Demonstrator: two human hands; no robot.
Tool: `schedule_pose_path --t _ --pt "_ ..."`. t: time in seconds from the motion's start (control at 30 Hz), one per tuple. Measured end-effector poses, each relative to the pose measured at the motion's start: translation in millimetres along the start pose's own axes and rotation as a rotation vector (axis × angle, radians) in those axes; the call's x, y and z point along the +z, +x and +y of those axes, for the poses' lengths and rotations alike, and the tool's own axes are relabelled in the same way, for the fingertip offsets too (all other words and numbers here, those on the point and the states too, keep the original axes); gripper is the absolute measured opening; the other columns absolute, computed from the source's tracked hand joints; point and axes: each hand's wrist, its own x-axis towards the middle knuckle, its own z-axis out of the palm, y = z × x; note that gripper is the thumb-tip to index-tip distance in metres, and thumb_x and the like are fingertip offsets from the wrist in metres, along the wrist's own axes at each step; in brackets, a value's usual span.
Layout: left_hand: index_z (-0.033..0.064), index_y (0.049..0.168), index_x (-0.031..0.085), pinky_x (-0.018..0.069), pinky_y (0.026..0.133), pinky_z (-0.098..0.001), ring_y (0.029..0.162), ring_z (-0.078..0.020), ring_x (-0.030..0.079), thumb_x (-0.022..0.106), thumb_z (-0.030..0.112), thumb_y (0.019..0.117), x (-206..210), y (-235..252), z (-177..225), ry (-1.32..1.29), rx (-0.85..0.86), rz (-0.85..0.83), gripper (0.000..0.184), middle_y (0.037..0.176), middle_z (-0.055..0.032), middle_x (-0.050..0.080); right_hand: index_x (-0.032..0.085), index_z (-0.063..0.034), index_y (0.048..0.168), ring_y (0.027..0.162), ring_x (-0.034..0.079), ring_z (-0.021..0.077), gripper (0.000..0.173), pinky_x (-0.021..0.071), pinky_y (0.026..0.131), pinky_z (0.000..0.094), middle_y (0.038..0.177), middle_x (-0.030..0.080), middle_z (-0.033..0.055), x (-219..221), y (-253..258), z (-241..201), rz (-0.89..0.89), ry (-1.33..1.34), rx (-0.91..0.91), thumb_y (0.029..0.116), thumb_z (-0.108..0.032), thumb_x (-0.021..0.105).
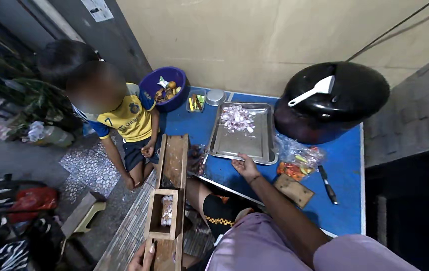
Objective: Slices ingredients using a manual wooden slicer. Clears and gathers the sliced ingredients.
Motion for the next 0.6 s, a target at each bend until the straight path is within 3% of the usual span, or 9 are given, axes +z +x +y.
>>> schedule_pose_path --t 0.27,0.37,0.6 --pt "-0.0083 0.119 0.061 0.0556 0.079 -0.0161 0.080 0.0069 0.065 0.048 0.006 0.1026 -0.3 -1.1 3.4 -0.028 0.007 0.011 0.025 0.090 0.0042 0.070 0.053 0.0001 0.116 0.064 0.065 0.0161 0.018 0.0584 0.060 0.0285 0.083 0.062 0.0111 -31.8 -48.6 -18.9 -0.043 -0.220 -0.014 0.1023 -0.011 0.052" --pt "-0.0081 0.112 0.063 0.0554 0.078 -0.0163 0.079 0.0074 0.064 0.049 0.007 0.1015 -2.2 -1.8 2.5 -0.018 0.025 0.028 0.023 0.087 0.0054 0.068 0.056 -0.0010 0.109 0.061 0.066 0.0159 0.014 0.0587 0.060 0.0300 0.076 0.065 0.0091 -55.5 -58.3 -30.0 -0.126 -0.387 -0.024 0.1020 -0.011 0.051" --pt "-0.0048 0.114 0.063 0.0570 0.078 -0.0167 0.080 0.0074 0.066 0.048 0.006 0.1021 -10.1 -8.1 4.1 -0.053 0.024 0.037 0.022 0.088 0.0092 0.070 0.052 -0.0071 0.094 0.046 0.056 0.0137 0.014 0.0504 0.045 0.0276 0.060 0.056 0.0042 -39.9 -54.5 -107.6 -0.072 -0.752 -0.054 0.1015 -0.018 0.048"
